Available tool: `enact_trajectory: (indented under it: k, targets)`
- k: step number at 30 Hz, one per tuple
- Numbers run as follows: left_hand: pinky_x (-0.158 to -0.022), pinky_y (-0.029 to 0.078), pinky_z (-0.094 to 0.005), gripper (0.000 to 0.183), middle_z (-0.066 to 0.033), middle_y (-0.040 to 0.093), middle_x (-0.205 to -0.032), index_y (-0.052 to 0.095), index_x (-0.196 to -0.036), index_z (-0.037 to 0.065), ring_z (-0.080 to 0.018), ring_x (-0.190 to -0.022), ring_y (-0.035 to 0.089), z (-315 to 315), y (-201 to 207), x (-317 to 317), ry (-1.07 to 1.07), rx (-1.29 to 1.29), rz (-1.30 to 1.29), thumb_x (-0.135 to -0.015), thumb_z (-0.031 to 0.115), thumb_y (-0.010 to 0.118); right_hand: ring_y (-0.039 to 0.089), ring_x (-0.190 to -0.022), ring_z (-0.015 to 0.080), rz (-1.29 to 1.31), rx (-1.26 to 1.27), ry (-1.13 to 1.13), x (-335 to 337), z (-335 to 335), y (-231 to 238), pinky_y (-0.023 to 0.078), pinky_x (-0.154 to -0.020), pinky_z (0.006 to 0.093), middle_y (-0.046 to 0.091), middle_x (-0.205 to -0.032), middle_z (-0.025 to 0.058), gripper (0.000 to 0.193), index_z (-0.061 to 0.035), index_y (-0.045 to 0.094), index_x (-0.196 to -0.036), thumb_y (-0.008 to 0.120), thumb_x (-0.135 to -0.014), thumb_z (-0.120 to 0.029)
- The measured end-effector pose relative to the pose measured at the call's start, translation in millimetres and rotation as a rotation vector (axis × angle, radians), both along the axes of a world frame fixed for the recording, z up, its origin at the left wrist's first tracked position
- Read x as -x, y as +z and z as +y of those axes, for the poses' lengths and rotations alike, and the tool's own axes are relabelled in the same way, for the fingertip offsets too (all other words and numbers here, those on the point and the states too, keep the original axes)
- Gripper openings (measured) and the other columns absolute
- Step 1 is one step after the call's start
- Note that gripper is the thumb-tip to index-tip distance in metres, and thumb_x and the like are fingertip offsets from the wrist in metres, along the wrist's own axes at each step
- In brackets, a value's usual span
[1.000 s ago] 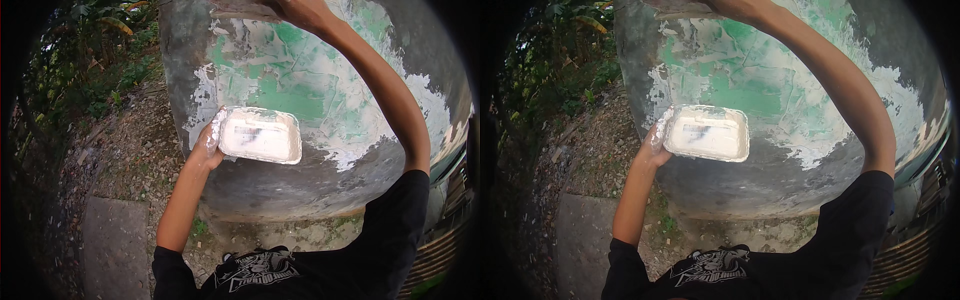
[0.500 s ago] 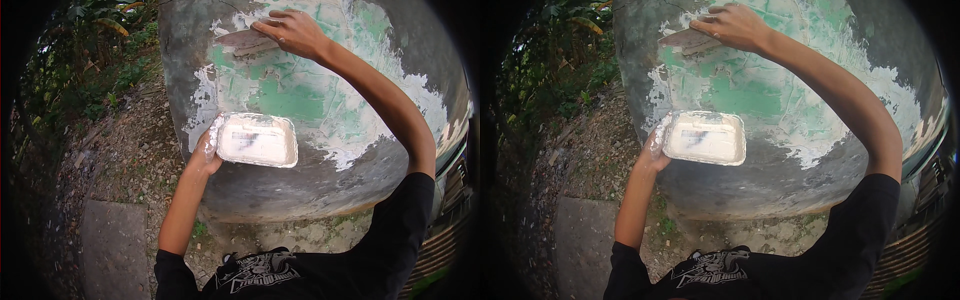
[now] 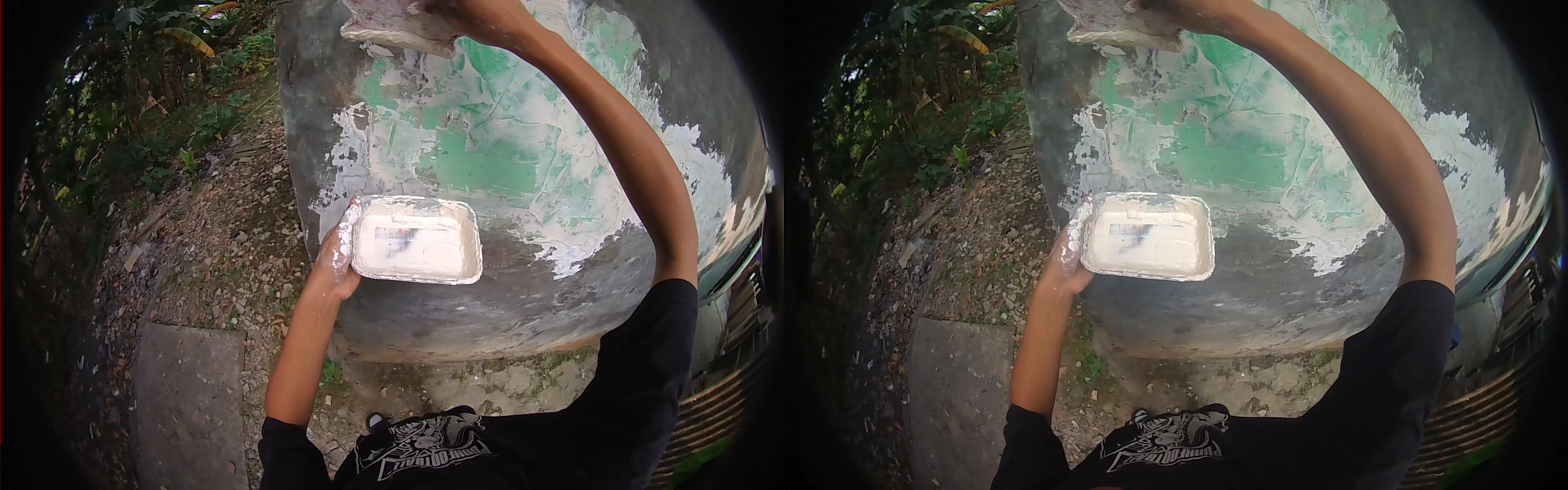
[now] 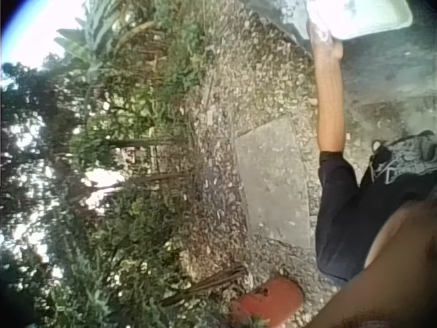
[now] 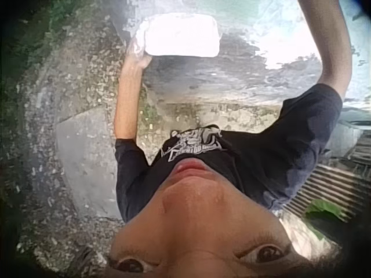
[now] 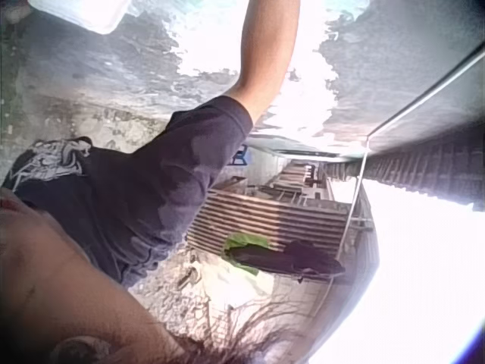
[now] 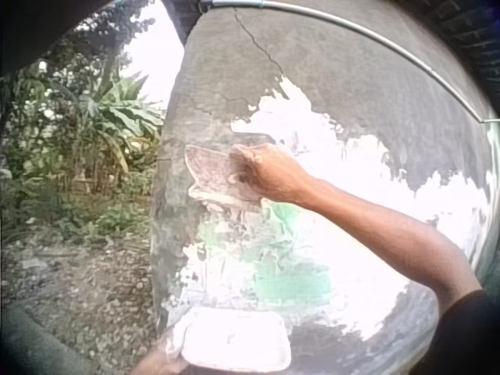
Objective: Applying putty or plaster to a weathered exterior wall using a spatula.
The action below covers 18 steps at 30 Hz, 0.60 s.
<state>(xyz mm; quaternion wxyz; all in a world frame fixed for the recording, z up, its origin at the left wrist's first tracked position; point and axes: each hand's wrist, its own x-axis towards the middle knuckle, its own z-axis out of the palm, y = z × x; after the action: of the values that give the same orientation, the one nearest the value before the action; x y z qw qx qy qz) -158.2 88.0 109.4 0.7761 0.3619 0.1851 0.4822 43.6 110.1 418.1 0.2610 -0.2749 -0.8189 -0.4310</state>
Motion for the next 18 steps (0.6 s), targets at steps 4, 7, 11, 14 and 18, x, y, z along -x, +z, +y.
enact_trajectory:
  k: [4,7,11,14,18]
  targets:
    - [-0.088,0.051,-0.0332,0.048,-0.0087,0.061,-0.117,0.053,-0.123,0.001,-0.0183,-0.103,0.061,-10,-14,0,-0.014,0.020,-0.009,-0.095,0.039,0.052,0.060,-0.076,0.0431,0.004,0.155,-0.258,-5,22,-5,0.046,-0.065,0.0505,0.062,-0.078,0.0246,0.027,-0.0013,0.055,-0.099,0.064,-0.081,-0.019]
    - [-0.088,0.051,-0.0330,0.049,-0.0088,0.061,-0.116,0.053,-0.123,0.000,-0.0177,-0.102,0.061,-12,-17,-1,0.015,0.051,0.007,-0.094,0.040,0.054,0.061,-0.074,0.0419,0.028,0.068,-0.201,-10,44,9,0.046,-0.064,0.0502,0.063,-0.077,0.0227,0.026,-0.0024,0.058,-0.097,0.065,-0.080,-0.020]
    - [-0.088,0.050,-0.0326,0.050,-0.0090,0.061,-0.116,0.053,-0.123,-0.001,-0.0174,-0.102,0.061,-13,-14,-2,-0.004,0.057,0.001,-0.093,0.040,0.054,0.061,-0.075,0.0403,0.026,-0.023,-0.214,-4,48,36,0.047,-0.064,0.0494,0.064,-0.079,0.0211,0.024,-0.0052,0.061,-0.096,0.065,-0.079,-0.022]
    - [-0.088,0.050,-0.0324,0.051,-0.0092,0.061,-0.115,0.052,-0.123,-0.001,-0.0175,-0.102,0.061,-10,-16,4,-0.037,0.026,0.003,-0.093,0.041,0.054,0.062,-0.078,0.0395,0.045,-0.035,-0.319,8,41,50,0.047,-0.066,0.0485,0.064,-0.082,0.0207,0.024,-0.0085,0.061,-0.097,0.065,-0.081,-0.025]
    - [-0.088,0.051,-0.0323,0.051,-0.0093,0.062,-0.115,0.052,-0.122,-0.001,-0.0176,-0.101,0.061,-10,-17,8,-0.017,0.039,0.019,-0.093,0.041,0.054,0.061,-0.079,0.0394,0.185,-0.051,-0.090,13,29,56,0.047,-0.067,0.0480,0.064,-0.083,0.0192,0.027,-0.0071,0.060,-0.099,0.066,-0.081,-0.026]
